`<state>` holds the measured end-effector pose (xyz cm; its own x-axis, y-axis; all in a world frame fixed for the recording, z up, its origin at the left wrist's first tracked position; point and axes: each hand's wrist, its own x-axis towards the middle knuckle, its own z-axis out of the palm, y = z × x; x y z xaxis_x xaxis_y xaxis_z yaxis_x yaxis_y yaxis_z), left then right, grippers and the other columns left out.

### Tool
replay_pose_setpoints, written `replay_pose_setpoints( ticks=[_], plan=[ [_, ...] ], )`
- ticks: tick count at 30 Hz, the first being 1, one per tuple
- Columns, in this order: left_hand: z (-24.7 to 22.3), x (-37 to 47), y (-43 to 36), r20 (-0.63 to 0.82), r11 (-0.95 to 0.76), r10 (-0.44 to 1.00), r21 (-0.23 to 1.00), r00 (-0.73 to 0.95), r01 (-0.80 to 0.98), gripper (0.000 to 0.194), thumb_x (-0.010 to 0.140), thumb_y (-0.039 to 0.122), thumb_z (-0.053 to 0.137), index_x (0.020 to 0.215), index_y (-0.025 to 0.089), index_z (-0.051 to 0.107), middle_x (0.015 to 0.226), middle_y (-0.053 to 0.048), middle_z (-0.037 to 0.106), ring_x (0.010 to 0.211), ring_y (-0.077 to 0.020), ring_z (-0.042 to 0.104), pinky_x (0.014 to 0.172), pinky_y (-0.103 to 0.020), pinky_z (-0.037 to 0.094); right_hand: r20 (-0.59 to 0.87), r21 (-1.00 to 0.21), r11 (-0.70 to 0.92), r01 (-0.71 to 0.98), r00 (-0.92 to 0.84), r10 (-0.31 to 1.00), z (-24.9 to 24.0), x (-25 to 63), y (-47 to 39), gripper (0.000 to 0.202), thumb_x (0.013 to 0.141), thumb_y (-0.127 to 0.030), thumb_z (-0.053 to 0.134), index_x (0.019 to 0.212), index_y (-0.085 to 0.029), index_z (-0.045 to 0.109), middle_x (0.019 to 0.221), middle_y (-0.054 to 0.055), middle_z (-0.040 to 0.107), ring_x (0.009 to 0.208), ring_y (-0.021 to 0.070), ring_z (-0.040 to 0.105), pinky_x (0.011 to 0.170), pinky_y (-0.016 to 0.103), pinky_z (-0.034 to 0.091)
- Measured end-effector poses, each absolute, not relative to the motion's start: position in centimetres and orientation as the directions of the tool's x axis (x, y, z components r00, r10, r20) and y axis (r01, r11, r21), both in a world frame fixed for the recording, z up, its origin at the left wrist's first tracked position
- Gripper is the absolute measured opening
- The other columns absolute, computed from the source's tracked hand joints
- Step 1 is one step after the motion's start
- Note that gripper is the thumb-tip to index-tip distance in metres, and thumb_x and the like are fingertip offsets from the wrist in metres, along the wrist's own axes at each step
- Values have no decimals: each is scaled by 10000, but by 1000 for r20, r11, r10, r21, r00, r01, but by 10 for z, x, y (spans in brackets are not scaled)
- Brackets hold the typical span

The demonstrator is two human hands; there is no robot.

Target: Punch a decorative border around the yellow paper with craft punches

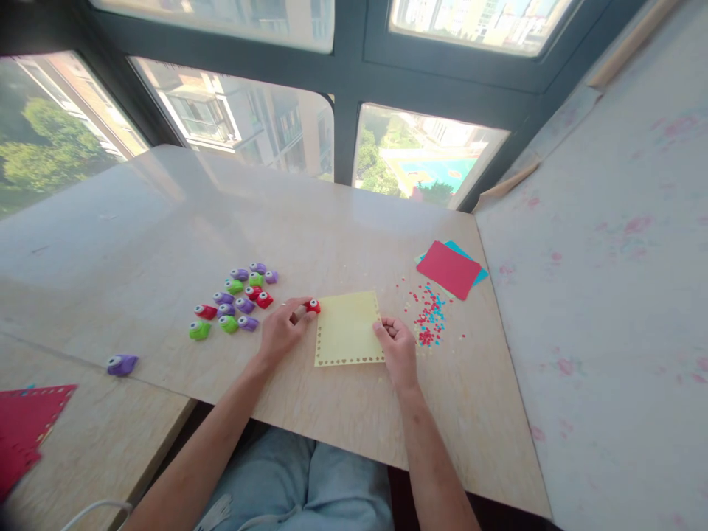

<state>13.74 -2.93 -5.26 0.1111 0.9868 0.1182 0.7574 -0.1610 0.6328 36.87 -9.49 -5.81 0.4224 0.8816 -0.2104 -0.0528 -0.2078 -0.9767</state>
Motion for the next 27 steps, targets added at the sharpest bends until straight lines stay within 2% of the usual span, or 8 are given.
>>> replay_pose_setpoints(
  ticks=[4,17,20,24,27],
  plan=[
    [-49,137,-27,78,-88,996,697,46,712,316,858,255,601,1170,236,646,872,-6,719,647,-139,617,647,-245,455,-214,-977,-203,-70,415,884,-57,368,-93,421,668,-514,745,885,-165,653,790,70,730,673,205,663,612,300,525],
    [-48,138,-27,83,-86,996,676,41,732,275,836,169,571,1085,228,670,838,-4,709,650,-143,608,642,-243,450,-218,-975,-213,-61,420,881,-59,370,-93,392,688,-482,732,895,-157,663,790,77,739,685,211,680,607,297,539],
    [-50,139,-27,107,-120,992,643,67,756,290,847,157,557,1103,239,667,925,-9,720,701,-149,629,687,-245,472,-221,-975,-215,-61,417,882,-59,370,-93,381,695,-476,723,895,-157,667,792,79,743,679,213,681,601,297,541],
    [-53,140,-28,134,-187,982,596,133,781,336,863,130,513,1132,273,655,1127,-11,699,898,-181,656,804,-271,489,-219,-975,-210,-70,429,876,-60,372,-92,389,684,-481,728,887,-153,672,794,86,746,675,220,687,590,302,547],
    [-54,140,-29,136,-201,979,566,151,800,356,871,121,498,1150,288,643,1169,-2,687,998,-187,647,834,-271,488,-212,-976,-212,-51,441,872,-61,375,-93,394,686,-489,723,889,-155,671,789,87,744,678,225,688,586,306,546]
  ],
)
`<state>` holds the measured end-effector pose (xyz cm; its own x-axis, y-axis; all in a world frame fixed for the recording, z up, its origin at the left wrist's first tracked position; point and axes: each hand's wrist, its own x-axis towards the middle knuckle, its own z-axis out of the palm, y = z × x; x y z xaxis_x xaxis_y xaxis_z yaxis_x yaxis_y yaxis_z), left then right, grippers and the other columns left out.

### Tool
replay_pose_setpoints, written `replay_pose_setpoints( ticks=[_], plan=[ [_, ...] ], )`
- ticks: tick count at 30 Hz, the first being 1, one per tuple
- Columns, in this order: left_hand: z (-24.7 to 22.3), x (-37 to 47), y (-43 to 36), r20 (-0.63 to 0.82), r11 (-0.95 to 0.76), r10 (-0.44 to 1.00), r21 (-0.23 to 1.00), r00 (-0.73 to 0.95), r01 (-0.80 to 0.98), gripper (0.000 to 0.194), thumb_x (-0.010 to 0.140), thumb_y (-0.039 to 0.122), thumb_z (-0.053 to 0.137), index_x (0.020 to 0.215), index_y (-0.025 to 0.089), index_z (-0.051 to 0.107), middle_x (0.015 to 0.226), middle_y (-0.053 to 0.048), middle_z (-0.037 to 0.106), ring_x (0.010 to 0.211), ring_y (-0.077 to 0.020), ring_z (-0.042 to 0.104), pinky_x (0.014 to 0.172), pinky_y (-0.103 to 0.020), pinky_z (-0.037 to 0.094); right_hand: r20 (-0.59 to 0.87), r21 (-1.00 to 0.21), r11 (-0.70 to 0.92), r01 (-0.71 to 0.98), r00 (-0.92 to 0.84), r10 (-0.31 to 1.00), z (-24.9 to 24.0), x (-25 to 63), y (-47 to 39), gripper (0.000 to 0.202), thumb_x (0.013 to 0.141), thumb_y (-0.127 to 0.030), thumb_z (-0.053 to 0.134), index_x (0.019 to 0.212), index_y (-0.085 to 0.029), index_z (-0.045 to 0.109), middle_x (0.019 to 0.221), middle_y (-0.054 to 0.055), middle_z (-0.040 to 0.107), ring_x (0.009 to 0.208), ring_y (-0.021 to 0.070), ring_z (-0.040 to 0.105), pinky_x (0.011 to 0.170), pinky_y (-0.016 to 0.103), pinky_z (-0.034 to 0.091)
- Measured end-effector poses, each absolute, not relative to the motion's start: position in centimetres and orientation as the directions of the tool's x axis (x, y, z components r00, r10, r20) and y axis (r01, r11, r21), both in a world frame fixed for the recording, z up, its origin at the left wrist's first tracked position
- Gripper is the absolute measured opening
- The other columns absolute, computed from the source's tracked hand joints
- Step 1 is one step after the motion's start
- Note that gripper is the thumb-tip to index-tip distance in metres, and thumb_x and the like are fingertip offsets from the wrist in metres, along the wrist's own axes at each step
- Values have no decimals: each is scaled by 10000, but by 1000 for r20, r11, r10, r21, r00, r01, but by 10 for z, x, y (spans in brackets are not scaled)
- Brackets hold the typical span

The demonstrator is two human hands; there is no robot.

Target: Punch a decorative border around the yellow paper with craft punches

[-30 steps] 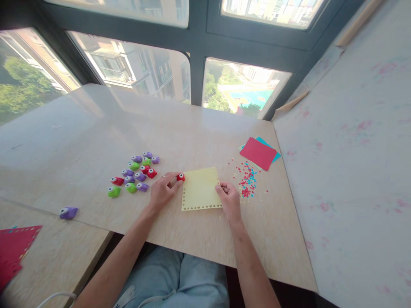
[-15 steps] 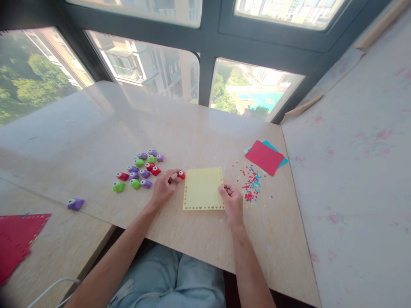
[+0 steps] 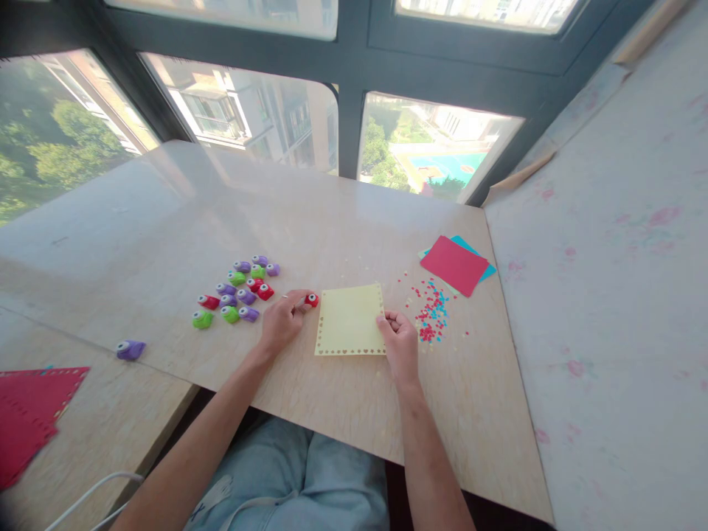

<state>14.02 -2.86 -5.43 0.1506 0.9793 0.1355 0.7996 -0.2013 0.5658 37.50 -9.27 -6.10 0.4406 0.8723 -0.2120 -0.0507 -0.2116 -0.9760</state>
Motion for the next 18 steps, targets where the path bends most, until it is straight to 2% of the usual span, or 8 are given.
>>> replay_pose_setpoints(
  ticks=[6,13,18],
  plan=[
    [-55,140,-29,164,-217,975,562,150,798,330,875,134,528,1144,283,647,1173,7,688,948,-175,662,820,-258,491,-209,-976,-214,-42,466,860,-62,378,-92,373,682,-470,723,880,-159,672,766,77,741,664,220,682,580,297,534],
    [-53,142,-31,143,-191,981,557,133,808,317,879,200,557,1176,278,637,1192,-14,677,890,-181,659,795,-271,498,-118,-970,-200,137,453,884,-63,373,-90,364,725,-475,667,894,-154,680,814,105,744,743,245,690,627,314,529],
    [-51,142,-33,199,-207,974,583,109,786,309,870,234,560,1170,233,634,1206,-41,662,865,-170,648,764,-255,496,-100,-971,-187,149,456,884,-62,371,-88,354,721,-463,658,877,-146,680,814,114,742,738,244,689,645,316,525]
  ],
)
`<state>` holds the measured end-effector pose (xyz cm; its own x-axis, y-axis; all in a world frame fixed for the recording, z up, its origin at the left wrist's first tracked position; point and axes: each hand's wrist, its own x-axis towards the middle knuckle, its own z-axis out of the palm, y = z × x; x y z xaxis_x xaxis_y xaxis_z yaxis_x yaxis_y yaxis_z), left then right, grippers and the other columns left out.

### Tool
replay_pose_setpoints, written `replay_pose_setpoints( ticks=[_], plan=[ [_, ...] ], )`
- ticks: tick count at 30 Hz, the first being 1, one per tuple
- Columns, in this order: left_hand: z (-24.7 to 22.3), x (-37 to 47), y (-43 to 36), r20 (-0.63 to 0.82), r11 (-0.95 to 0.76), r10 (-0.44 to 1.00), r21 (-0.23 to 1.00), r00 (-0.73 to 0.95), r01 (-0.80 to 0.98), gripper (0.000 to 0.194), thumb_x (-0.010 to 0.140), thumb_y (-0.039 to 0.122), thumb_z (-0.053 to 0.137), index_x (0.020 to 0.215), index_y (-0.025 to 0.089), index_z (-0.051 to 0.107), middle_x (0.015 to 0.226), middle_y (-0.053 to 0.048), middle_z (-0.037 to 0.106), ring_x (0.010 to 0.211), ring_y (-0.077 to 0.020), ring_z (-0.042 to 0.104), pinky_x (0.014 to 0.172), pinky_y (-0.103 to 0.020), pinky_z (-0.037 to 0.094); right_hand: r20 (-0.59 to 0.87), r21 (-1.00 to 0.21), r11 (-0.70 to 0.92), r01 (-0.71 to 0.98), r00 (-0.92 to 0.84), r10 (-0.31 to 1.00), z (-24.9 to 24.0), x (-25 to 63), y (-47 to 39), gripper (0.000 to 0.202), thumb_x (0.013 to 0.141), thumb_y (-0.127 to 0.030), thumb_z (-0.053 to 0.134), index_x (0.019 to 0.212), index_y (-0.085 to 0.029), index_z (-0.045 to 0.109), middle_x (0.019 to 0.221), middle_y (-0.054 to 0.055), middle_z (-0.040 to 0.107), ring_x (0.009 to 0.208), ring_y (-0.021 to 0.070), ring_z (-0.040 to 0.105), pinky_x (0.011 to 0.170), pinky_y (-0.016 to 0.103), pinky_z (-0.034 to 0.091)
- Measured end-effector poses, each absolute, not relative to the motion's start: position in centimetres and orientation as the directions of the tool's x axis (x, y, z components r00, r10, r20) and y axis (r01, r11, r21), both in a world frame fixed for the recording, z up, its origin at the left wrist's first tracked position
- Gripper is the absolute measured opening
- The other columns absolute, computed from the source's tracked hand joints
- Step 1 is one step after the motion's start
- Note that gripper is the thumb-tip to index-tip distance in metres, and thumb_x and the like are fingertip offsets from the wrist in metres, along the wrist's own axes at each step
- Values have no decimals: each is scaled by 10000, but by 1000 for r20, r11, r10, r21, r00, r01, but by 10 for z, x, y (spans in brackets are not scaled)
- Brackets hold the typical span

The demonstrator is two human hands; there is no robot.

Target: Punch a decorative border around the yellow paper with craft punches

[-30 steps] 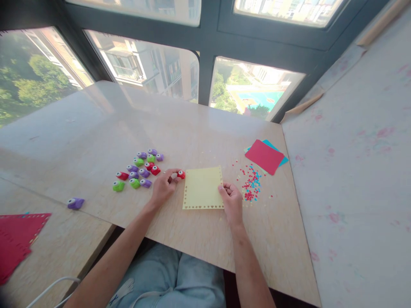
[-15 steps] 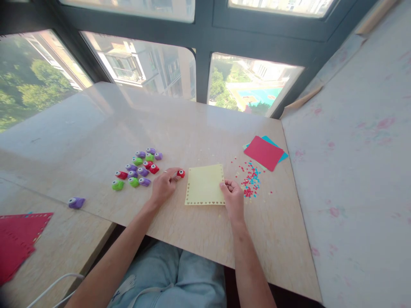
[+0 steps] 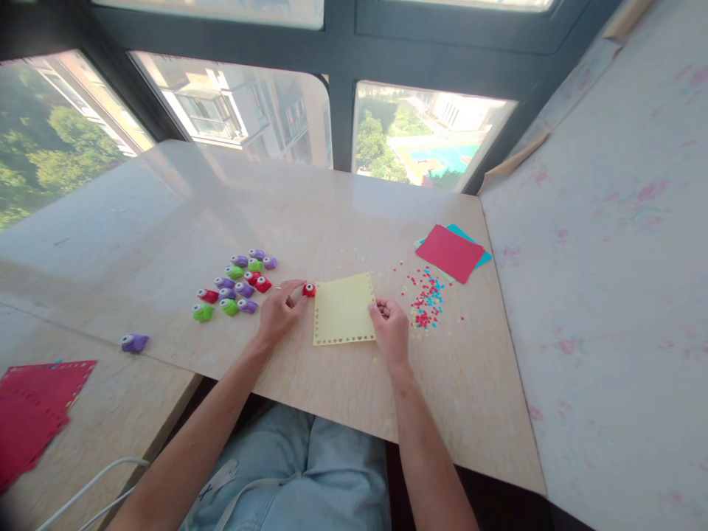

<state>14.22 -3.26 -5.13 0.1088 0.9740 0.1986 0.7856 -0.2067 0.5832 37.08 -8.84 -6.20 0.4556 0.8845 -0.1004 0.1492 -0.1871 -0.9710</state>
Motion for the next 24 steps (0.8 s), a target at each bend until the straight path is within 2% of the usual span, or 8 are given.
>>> replay_pose_setpoints(
  ticks=[13,24],
  plan=[
    [-53,142,-33,271,-262,956,633,109,728,239,842,215,586,1065,219,671,1106,-29,695,547,-97,544,605,-244,443,-152,-983,-180,25,433,888,-62,374,-90,394,700,-483,703,906,-147,690,774,75,744,676,214,678,604,291,514],
    [-52,142,-34,264,-262,959,671,106,693,231,824,202,601,1035,223,695,1080,-23,709,530,-85,532,577,-232,434,-158,-980,-191,47,392,906,-57,366,-90,396,704,-492,689,901,-148,685,830,95,753,732,227,695,633,299,522]
  ],
)
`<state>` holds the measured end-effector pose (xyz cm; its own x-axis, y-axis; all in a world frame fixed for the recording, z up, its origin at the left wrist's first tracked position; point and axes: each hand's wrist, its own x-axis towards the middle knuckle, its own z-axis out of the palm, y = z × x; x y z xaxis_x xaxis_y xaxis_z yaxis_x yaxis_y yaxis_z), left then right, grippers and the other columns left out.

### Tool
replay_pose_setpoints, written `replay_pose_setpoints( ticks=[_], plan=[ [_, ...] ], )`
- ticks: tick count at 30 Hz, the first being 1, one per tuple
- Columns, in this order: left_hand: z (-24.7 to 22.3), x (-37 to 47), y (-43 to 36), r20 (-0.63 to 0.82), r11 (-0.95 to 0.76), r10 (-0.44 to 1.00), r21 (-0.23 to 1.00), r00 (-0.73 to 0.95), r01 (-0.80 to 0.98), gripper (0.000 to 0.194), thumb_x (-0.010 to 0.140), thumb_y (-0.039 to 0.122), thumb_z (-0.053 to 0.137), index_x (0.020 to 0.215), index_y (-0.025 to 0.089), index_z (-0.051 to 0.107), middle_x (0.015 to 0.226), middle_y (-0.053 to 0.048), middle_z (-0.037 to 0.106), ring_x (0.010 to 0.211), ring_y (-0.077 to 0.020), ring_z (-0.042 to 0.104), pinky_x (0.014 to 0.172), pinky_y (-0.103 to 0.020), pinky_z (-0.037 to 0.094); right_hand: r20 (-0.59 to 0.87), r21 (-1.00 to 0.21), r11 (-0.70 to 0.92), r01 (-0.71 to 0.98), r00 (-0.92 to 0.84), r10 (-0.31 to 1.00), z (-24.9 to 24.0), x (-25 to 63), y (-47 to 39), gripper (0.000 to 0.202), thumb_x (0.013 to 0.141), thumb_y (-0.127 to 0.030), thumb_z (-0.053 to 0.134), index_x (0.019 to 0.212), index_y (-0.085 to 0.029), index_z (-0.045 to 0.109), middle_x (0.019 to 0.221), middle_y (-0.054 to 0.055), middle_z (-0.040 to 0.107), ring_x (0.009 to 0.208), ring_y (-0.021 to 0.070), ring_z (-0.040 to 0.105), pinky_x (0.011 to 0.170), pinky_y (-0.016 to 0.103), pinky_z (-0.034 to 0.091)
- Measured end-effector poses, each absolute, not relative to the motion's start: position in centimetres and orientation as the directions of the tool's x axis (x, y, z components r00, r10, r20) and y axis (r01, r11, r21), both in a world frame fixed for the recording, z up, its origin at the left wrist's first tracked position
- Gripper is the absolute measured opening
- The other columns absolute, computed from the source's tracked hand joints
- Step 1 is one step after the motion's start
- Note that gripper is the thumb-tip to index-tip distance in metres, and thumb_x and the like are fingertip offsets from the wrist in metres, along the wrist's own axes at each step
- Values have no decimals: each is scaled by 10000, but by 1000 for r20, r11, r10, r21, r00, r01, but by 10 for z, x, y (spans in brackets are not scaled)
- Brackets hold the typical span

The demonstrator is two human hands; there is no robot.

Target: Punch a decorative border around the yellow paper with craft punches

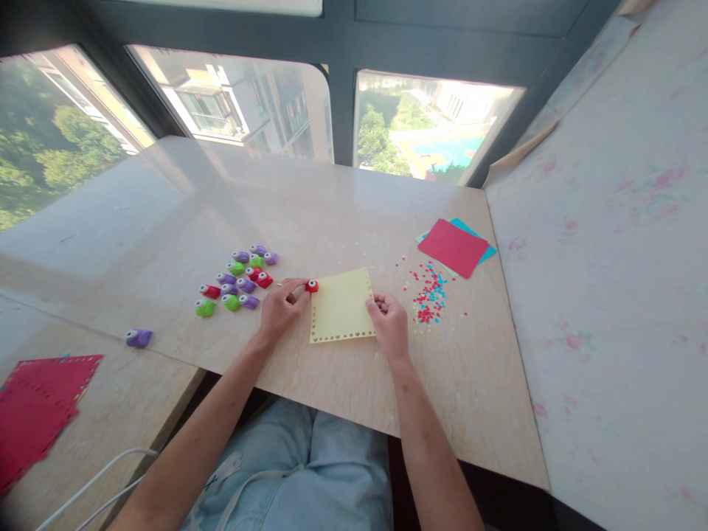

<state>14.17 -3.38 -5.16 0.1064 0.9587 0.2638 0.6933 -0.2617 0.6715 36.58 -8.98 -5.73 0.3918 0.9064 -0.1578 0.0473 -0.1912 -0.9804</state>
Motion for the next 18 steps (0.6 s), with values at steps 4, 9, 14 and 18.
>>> replay_pose_setpoints(
  ticks=[4,9,14,18],
  plan=[
    [-51,142,-34,261,-264,959,686,109,678,223,828,206,603,1026,234,701,1087,-15,710,511,-77,517,574,-230,436,-145,-979,-188,76,384,912,-57,365,-90,383,718,-482,677,910,-150,682,841,101,752,745,231,698,647,306,529],
    [-49,141,-35,268,-275,957,701,114,658,217,827,225,605,1023,228,701,1069,-22,711,508,-78,501,569,-234,437,-148,-981,-185,63,377,914,-58,367,-92,410,718,-502,684,933,-153,673,847,104,752,759,240,700,658,318,534],
    [-52,137,-32,267,-216,964,794,-7,568,281,833,294,611,1084,185,670,1013,-55,691,499,-70,450,542,-228,428,-171,-979,-200,39,375,911,-57,367,-95,408,719,-495,696,946,-157,664,869,108,750,769,241,701,669,325,540],
    [-57,133,-30,174,-131,982,899,-66,417,291,850,372,594,1055,176,661,869,-29,669,514,-80,475,489,-210,408,-182,-978,-207,29,366,912,-54,365,-97,387,729,-487,700,937,-162,661,864,102,749,773,238,703,679,326,548]
  ],
)
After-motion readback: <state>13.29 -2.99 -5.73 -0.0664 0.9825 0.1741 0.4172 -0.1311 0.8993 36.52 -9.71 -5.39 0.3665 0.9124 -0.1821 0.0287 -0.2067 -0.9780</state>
